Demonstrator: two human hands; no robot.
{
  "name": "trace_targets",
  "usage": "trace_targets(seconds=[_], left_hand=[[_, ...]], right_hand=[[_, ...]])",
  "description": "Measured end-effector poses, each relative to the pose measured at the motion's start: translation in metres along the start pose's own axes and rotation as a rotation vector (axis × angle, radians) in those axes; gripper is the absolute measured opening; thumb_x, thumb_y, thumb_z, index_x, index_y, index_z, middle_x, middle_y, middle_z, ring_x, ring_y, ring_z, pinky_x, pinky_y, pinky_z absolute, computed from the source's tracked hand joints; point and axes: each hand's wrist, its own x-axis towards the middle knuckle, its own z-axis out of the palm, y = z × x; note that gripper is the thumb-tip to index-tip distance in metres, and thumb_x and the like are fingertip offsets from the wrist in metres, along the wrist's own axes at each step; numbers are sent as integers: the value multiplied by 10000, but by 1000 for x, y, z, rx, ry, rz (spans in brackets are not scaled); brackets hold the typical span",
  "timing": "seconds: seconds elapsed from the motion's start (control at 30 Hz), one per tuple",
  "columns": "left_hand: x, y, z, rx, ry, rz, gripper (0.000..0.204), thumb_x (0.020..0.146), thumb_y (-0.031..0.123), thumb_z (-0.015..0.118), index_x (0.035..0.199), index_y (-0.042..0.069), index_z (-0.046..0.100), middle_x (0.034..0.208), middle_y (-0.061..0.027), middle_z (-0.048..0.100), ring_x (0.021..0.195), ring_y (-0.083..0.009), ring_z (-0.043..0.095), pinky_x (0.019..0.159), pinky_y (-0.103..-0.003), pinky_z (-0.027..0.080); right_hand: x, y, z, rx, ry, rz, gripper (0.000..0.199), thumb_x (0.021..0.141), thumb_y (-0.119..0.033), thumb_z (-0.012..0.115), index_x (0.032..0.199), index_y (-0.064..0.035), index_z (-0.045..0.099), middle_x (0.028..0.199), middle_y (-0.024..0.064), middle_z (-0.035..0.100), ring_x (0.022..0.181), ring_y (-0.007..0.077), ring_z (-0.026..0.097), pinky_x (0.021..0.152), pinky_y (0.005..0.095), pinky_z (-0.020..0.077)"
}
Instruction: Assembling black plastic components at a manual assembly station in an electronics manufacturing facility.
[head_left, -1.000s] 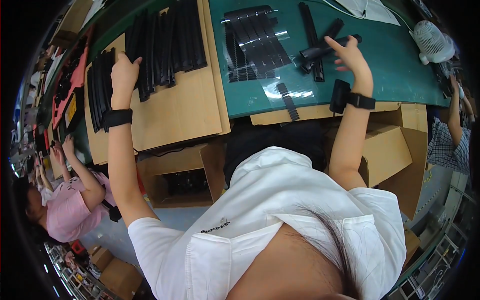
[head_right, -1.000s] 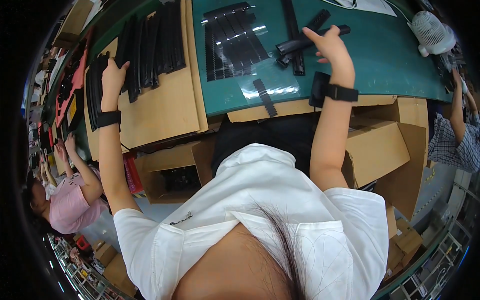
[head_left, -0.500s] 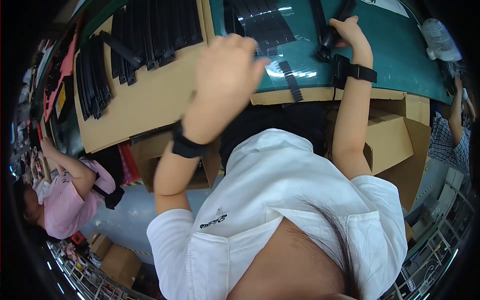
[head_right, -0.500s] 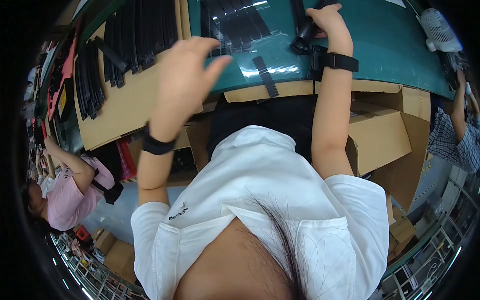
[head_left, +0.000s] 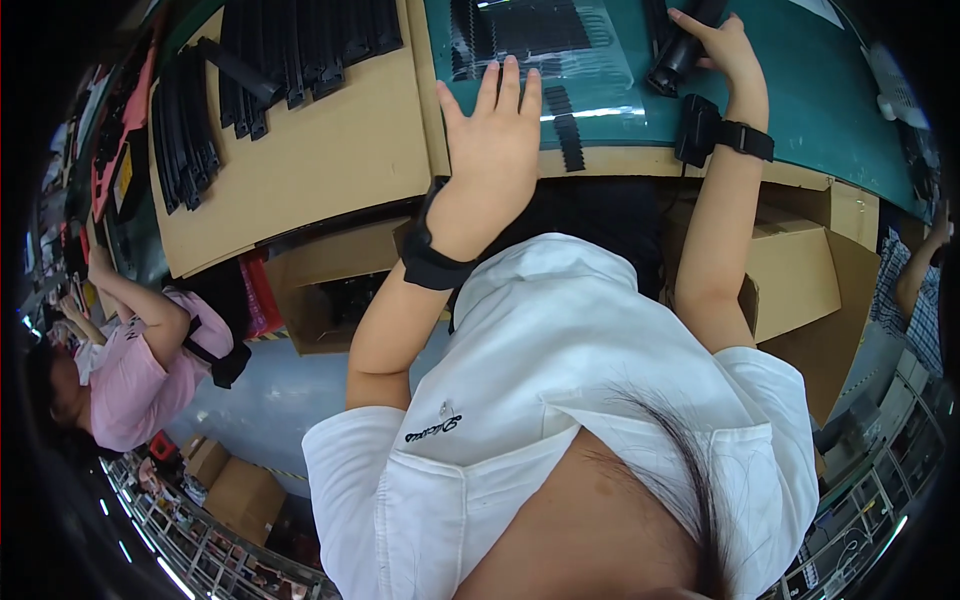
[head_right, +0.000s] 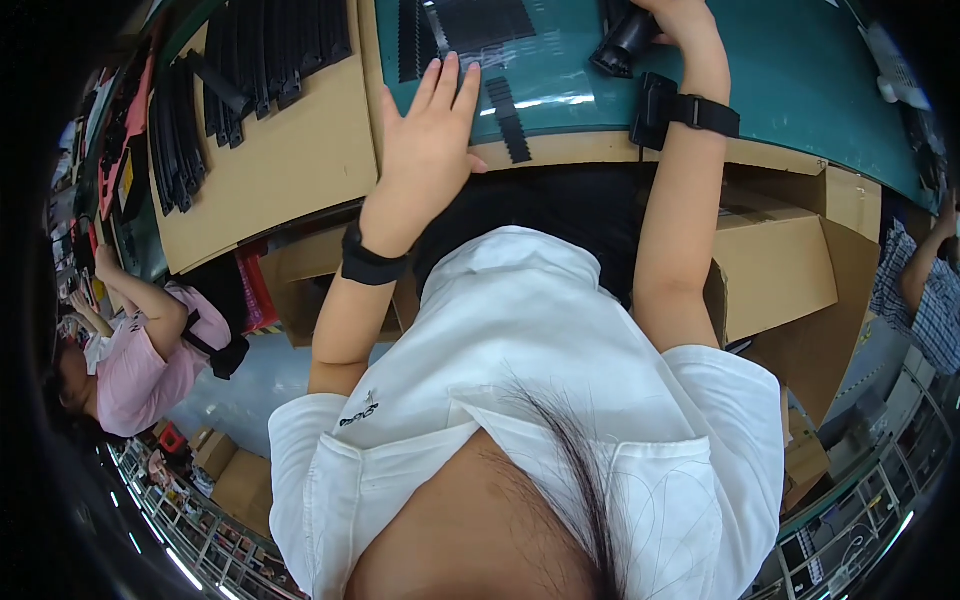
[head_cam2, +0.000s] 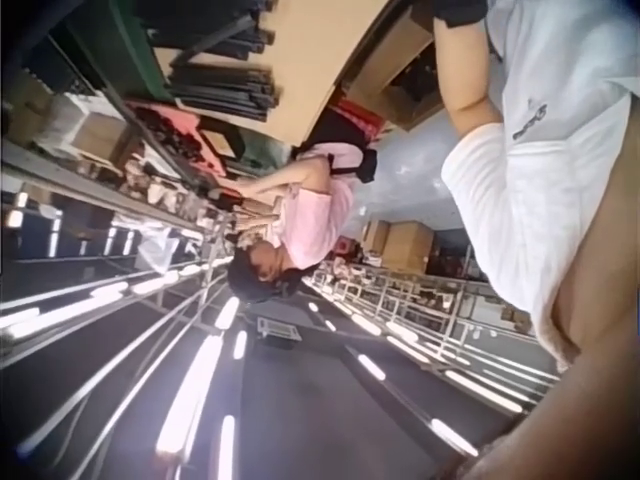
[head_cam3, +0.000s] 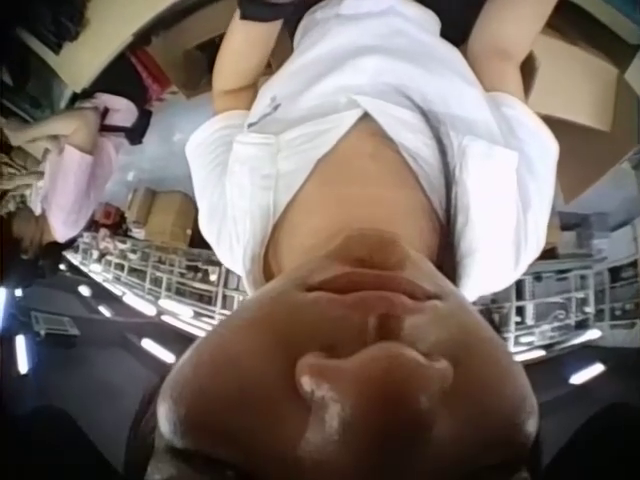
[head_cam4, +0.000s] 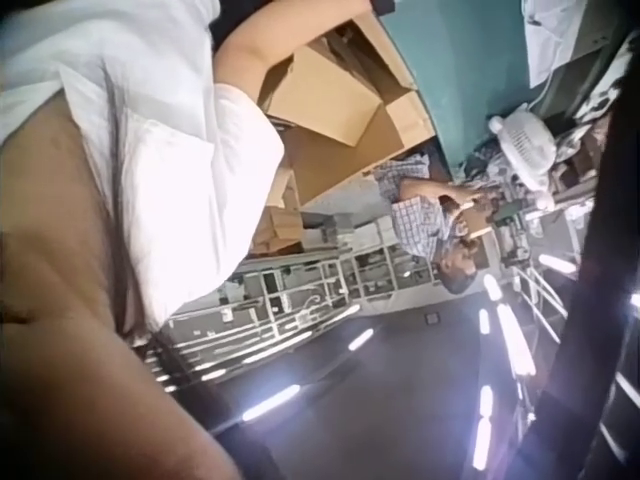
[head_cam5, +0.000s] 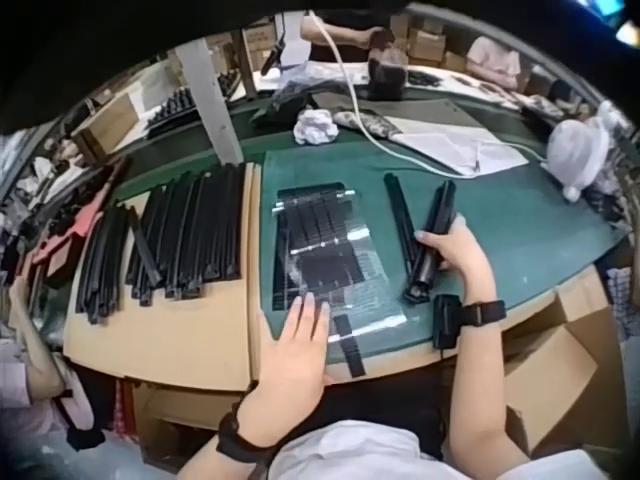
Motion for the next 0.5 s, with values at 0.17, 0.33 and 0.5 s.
trace_targets(seconds=[0.17, 0.33, 0.5], left_hand=[[5, -6, -15, -361, 48, -67, 553, 790, 109, 736, 1325, 6, 640, 1437, -195, 587, 1371, -374, 520, 1111, -707, 325], [14, 4, -14, -504, 177, -84, 363, 772, 131, 771, 1117, 22, 739, 1216, -152, 698, 1187, -347, 618, 1022, -597, 448], [35, 27, 0, -537, 327, -205, 299, 757, 174, 817, 1021, 47, 757, 995, -96, 696, 979, -289, 622, 854, -461, 470]], right_hand=[[35, 43, 2, 56, -43, -151, 307, 859, -146, 780, 1058, 28, 622, 851, 74, 666, 729, 172, 639, 646, 328, 534], [63, 85, -3, 194, -43, -212, 236, 867, -81, 754, 1052, 42, 675, 863, 60, 678, 754, 143, 639, 682, 307, 517], [44, 67, -9, 361, -52, -158, 242, 904, -46, 716, 1123, 47, 668, 884, 72, 692, 785, 165, 666, 740, 289, 543]])
